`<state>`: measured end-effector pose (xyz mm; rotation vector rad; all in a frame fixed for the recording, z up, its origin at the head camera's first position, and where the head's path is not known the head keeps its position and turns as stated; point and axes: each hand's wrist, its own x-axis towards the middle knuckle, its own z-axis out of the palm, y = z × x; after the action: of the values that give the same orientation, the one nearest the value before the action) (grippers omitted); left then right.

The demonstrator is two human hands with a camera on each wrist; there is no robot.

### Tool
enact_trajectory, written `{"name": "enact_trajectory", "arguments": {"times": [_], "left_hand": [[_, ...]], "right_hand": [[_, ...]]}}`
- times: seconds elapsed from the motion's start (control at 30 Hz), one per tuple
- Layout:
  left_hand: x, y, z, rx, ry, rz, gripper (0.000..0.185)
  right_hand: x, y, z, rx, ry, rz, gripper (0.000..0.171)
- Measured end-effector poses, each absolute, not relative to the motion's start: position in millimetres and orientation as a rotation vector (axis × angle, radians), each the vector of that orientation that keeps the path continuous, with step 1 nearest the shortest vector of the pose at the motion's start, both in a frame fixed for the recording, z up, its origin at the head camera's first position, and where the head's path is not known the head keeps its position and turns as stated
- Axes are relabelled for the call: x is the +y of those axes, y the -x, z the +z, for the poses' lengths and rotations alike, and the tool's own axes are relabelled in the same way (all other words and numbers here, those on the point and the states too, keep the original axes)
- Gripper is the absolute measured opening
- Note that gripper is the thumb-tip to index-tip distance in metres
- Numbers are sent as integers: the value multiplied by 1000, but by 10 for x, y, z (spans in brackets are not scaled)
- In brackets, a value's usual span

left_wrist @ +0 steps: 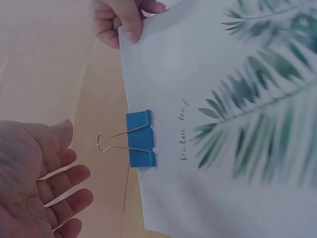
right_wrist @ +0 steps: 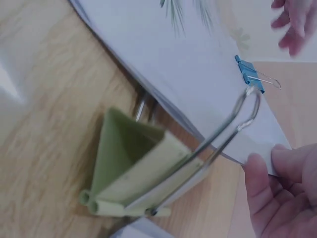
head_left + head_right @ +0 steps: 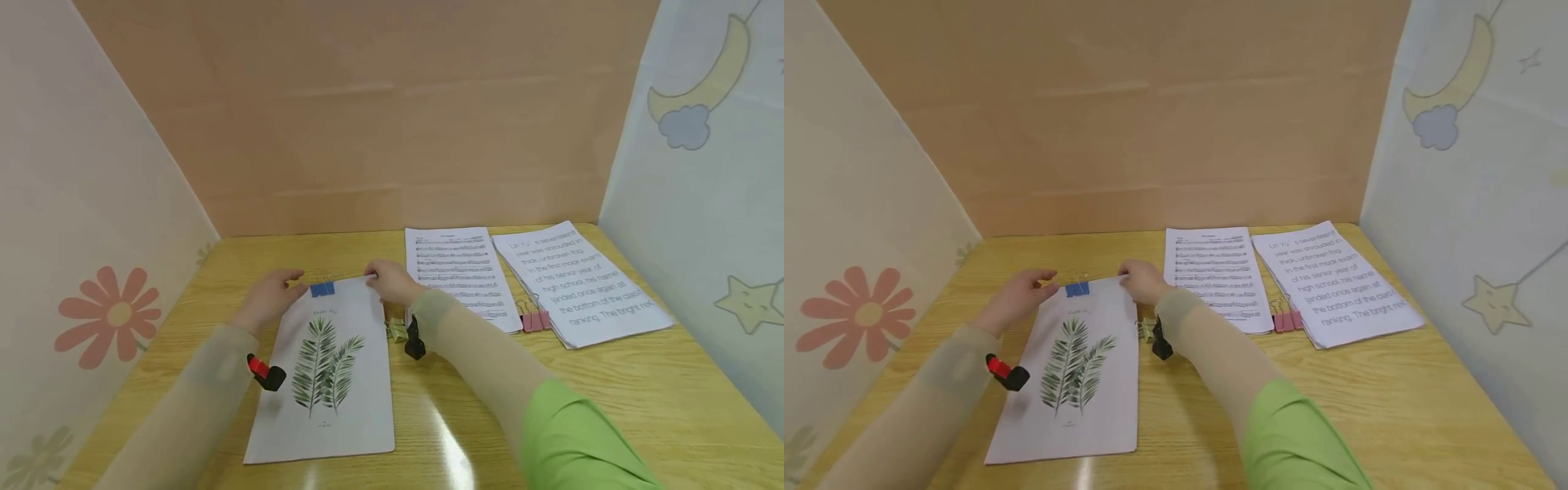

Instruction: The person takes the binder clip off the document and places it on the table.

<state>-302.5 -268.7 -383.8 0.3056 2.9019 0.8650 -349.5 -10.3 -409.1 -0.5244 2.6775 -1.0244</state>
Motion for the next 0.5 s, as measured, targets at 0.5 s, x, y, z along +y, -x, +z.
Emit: {"name": "enact_trajectory", "arguments": {"times": [0.5], "left_hand": [[-2658, 3190, -3595, 2837, -270, 928, 84]], "right_hand": [[-171, 3328, -3844, 2620, 631, -1178, 21]]}}
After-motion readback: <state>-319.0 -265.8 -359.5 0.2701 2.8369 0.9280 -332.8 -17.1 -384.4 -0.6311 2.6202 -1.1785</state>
